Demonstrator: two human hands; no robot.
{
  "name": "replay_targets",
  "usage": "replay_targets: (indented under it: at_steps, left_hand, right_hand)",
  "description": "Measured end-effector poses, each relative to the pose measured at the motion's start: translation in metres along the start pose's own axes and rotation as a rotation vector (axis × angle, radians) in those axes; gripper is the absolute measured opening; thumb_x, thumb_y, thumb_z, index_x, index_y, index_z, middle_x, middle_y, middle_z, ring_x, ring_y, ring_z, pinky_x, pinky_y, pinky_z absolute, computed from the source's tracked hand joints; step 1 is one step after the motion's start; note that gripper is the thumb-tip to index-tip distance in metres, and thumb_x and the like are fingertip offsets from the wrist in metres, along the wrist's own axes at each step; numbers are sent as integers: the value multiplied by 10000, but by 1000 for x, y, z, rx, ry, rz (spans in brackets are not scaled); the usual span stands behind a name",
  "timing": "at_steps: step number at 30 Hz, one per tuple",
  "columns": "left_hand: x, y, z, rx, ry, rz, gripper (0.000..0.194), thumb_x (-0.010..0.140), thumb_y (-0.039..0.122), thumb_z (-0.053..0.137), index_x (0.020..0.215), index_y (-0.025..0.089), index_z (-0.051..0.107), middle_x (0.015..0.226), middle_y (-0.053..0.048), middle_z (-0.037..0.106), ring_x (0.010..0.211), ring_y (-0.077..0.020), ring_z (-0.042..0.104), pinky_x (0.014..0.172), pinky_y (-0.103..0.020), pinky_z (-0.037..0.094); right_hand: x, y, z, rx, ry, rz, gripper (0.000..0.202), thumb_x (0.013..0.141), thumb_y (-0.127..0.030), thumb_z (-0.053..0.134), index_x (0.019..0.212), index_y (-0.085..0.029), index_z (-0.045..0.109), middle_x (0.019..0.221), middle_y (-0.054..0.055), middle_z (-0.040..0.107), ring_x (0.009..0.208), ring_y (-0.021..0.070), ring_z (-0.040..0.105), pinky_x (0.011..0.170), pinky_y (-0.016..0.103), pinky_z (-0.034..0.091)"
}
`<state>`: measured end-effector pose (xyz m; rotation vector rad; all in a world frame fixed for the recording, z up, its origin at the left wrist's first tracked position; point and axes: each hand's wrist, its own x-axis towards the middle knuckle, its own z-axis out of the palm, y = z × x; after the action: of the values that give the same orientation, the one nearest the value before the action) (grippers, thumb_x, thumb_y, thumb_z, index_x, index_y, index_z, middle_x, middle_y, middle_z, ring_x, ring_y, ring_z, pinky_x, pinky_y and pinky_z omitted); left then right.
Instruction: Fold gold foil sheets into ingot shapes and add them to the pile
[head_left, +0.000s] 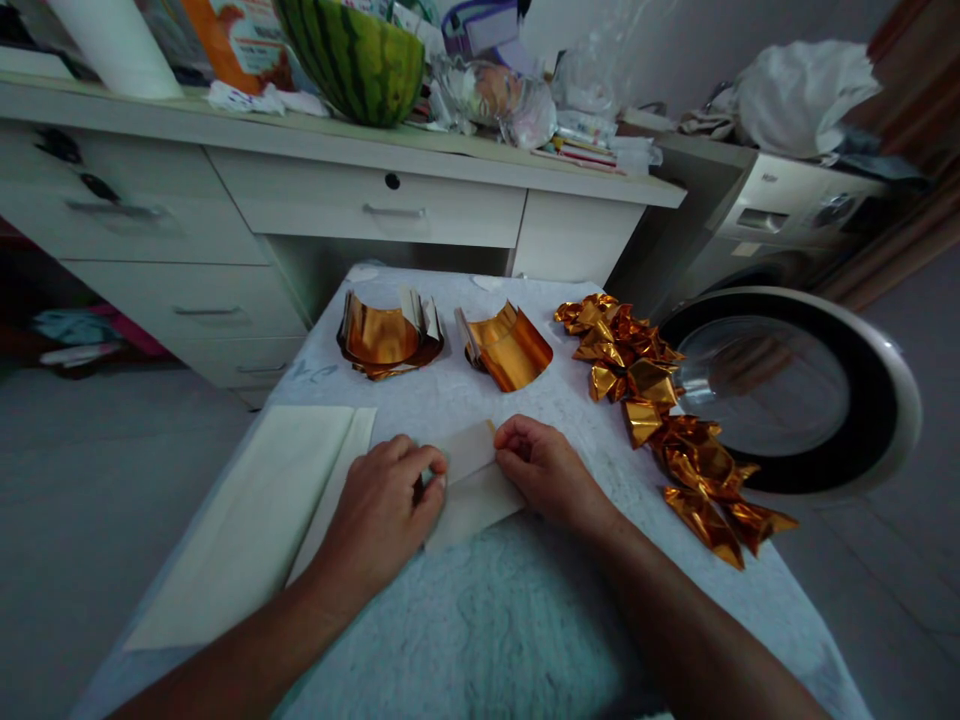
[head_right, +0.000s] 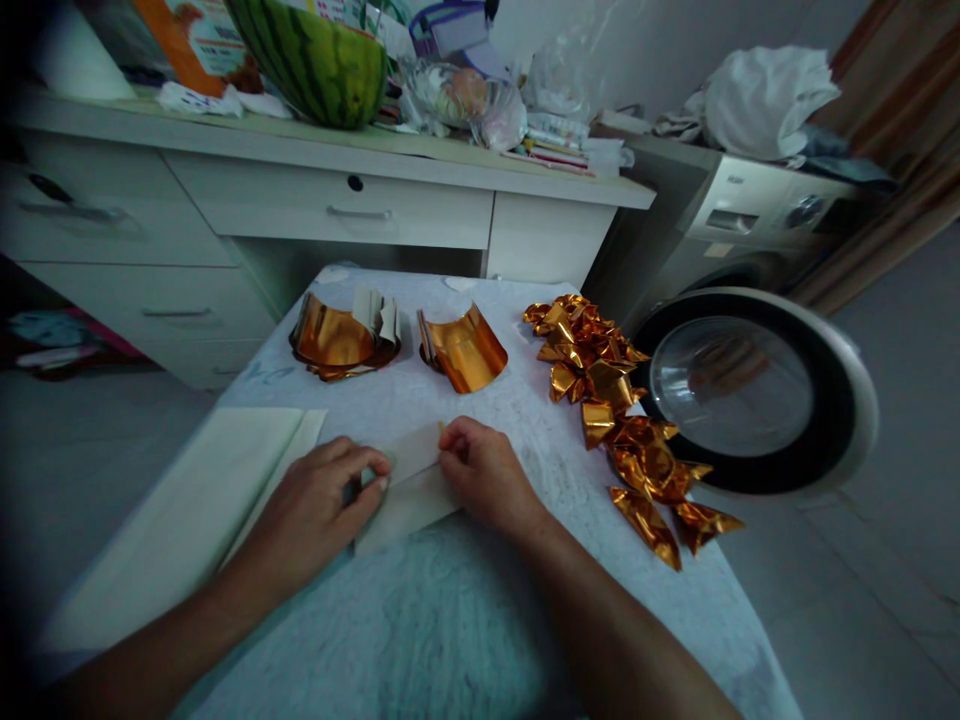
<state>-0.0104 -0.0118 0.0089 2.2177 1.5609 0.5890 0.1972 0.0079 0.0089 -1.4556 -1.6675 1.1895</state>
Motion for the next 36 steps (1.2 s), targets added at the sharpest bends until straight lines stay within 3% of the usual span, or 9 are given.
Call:
replay_targets:
  at_steps: [5, 7, 10, 16, 19, 22, 26, 30, 36]
  left_hand:
    - [-3, 0, 6, 168, 183, 93, 210, 826, 186, 582, 968, 262, 716, 1096, -80, 550, 1015, -292, 484, 850, -472, 425]
    - [-3, 1, 8, 71, 129, 209, 274, 861, 118, 514, 1007, 248, 705, 1113, -80, 570, 1023, -266, 497, 863, -438, 452]
    - [-1, 2, 12, -98, -44, 339, 357, 891, 41, 406, 1065, 204, 672, 1010, -67, 620, 957, -207, 552, 836, -356, 496]
    - [-2, 2, 12, -95, -127, 325, 306, 918, 157, 506, 1203, 217, 597, 1089, -64, 607, 1027, -226, 557, 918, -415, 491]
    - [-4, 4, 9, -86, -177, 305, 467, 887, 289, 621, 1333, 226, 495, 1196, -80, 569, 1121, -255, 519, 986, -456, 461]
    - [-5, 6, 6, -63, -215, 283, 621, 777, 419, 748, 1312, 208, 511, 1178, -85, 552, 1110, -279, 507, 970, -471, 470]
    - [-5, 8, 5, -45, -234, 271, 745, 671, 428, 827, 1303, 188, 513, 1173, -85, 538, 1097, -285, 498, 970, -477, 470]
    - [-5, 9, 5, -40, -235, 280, 677, 697, 379, 802, 1283, 183, 523, 1175, -85, 535, 1099, -279, 495, 971, -468, 467]
    - [-6, 11, 0, -41, -207, 303, 462, 752, 194, 671, 1203, 186, 572, 1142, -84, 576, 1083, -263, 527, 970, -443, 463]
  right_hand:
    - [1, -3, -1, -99, -1, -7, 114, 762, -92, 519, 779, -194, 564, 632, -48, 534, 565, 95, 475, 544, 209, 343]
    - [1, -4, -1, -106, -1, -12, 119, 759, -84, 522, 775, -191, 572, 634, -47, 537, 569, 94, 478, 546, 207, 346]
    - [2, -3, -1, -105, -6, -1, 118, 762, -89, 522, 777, -185, 588, 652, -36, 559, 587, 97, 495, 541, 205, 345]
    - [1, 1, -16, -48, -170, 48, 289, 758, -45, 418, 893, -184, 632, 638, -47, 551, 532, 83, 472, 532, 202, 356]
    - [-1, 1, -27, -97, -262, -78, 374, 736, -15, 405, 953, -182, 660, 760, -27, 597, 654, 89, 514, 611, 202, 394]
    - [-3, -2, -32, -175, -324, -158, 378, 745, -18, 458, 1025, -181, 653, 762, -28, 592, 682, 97, 512, 647, 213, 407]
    - [-5, -5, -34, -266, -390, -205, 423, 727, -9, 534, 1094, -188, 643, 748, -34, 566, 675, 101, 505, 659, 221, 408]
    - [-6, -8, -37, -305, -412, -248, 435, 710, 7, 559, 1068, -213, 671, 830, -22, 549, 705, 101, 507, 683, 220, 415]
    - [-6, -13, -41, -264, -434, -201, 203, 813, -96, 601, 915, -215, 730, 865, -4, 574, 799, 125, 565, 748, 232, 436]
